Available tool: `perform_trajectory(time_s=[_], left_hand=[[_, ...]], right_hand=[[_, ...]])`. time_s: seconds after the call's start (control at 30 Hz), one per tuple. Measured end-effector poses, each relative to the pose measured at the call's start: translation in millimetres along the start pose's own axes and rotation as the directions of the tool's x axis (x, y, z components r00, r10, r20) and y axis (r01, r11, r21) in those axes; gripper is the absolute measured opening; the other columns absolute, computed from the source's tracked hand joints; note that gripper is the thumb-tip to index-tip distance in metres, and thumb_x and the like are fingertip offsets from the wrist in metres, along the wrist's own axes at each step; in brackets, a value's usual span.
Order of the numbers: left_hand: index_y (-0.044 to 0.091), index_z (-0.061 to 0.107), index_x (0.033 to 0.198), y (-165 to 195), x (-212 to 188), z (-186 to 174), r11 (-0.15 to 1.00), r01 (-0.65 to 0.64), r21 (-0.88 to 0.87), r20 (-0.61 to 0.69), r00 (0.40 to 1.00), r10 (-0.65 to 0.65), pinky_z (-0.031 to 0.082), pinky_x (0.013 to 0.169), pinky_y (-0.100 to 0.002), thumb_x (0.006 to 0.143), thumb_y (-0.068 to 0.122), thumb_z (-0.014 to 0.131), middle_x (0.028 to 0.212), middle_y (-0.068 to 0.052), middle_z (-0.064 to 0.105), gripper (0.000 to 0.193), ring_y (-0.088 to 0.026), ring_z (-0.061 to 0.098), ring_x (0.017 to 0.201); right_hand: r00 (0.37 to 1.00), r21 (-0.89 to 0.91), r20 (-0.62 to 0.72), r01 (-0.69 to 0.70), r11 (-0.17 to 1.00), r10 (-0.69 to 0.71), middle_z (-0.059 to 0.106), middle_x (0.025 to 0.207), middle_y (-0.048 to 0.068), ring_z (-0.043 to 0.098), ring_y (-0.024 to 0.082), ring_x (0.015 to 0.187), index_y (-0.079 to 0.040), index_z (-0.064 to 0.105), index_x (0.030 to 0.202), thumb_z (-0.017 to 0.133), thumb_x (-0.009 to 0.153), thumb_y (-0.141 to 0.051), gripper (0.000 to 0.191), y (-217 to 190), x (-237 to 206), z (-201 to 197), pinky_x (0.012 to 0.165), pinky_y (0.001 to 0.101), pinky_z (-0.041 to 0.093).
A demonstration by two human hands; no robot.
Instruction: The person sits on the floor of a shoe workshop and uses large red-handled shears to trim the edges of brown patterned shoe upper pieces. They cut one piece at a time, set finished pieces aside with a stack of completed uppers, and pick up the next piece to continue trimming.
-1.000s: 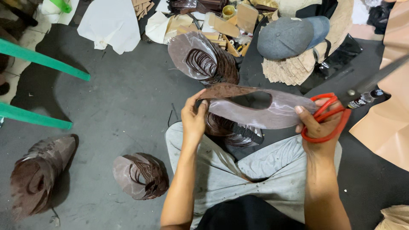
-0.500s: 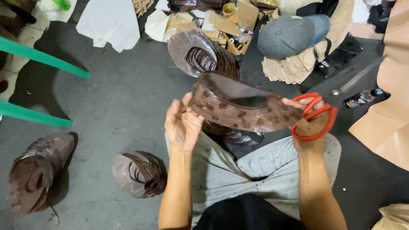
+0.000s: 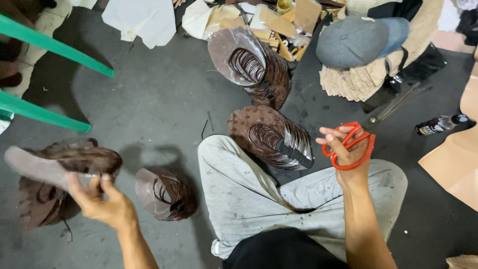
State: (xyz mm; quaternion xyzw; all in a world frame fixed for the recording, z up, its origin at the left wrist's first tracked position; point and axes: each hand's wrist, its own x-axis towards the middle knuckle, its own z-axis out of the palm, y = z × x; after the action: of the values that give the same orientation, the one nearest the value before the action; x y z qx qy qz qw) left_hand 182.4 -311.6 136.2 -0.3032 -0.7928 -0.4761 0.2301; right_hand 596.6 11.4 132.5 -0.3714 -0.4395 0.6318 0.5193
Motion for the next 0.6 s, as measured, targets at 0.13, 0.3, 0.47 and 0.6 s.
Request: perform_trajectory(time_s=[0.13, 0.3, 0.47, 0.6], left_hand=[[-0.001, 0.069, 0.113, -57.0, -87.8, 21.5, 0.974, 0.090, 0.209, 0.360, 0.919, -0.162, 0.057, 0.088, -0.042, 0.098, -0.002, 0.064, 0.115, -0.020, 0.075, 0.015, -0.033, 0.074, 0.097], [0.000, 0.069, 0.108, -47.4, -157.1, 30.4, 0.846, 0.218, 0.487, 0.660, 0.543, -0.520, 0.053, 0.084, -0.049, 0.094, 0.040, 0.077, 0.099, -0.026, 0.072, 0.043, -0.044, 0.069, 0.094], [0.006, 0.058, 0.125, -22.7, -142.2, 39.9, 0.822, -0.089, 0.563, 0.750, 0.473, -0.463, 0.053, 0.079, -0.050, 0.077, 0.032, 0.079, 0.097, -0.020, 0.072, 0.059, -0.041, 0.069, 0.091], [0.005, 0.063, 0.109, -19.6, -100.0, 48.7, 0.903, -0.174, 0.392, 0.490, 0.870, -0.045, 0.052, 0.078, -0.051, 0.088, 0.001, 0.059, 0.098, -0.018, 0.068, 0.022, -0.041, 0.065, 0.091]], right_hand=[[1.000, -0.021, 0.021, -0.021, 1.000, 0.022, 0.070, 0.108, 0.019, 0.073, 0.031, 0.105, -0.002, 0.051, 0.121, 0.070, 0.092, 0.005, 0.035, 6.9, -3.6, 3.0, 0.081, 0.0436, 0.064], [0.999, -0.049, 0.009, -0.033, 0.998, 0.034, 0.072, 0.110, 0.023, 0.073, 0.030, 0.101, -0.001, 0.050, 0.122, 0.070, 0.091, 0.004, 0.036, 3.6, -4.5, -1.6, 0.079, 0.0407, 0.064], [0.998, -0.091, -0.048, -0.053, 0.994, 0.049, 0.072, 0.110, 0.025, 0.073, 0.029, 0.097, 0.002, 0.050, 0.122, 0.071, 0.092, 0.002, 0.037, -0.7, -3.3, -4.6, 0.077, 0.0394, 0.062], [0.999, -0.072, -0.045, -0.017, 0.997, 0.014, 0.071, 0.109, 0.024, 0.074, 0.028, 0.097, 0.001, 0.049, 0.122, 0.071, 0.090, 0.002, 0.038, -4.9, -6.5, -7.9, 0.077, 0.0391, 0.063]])
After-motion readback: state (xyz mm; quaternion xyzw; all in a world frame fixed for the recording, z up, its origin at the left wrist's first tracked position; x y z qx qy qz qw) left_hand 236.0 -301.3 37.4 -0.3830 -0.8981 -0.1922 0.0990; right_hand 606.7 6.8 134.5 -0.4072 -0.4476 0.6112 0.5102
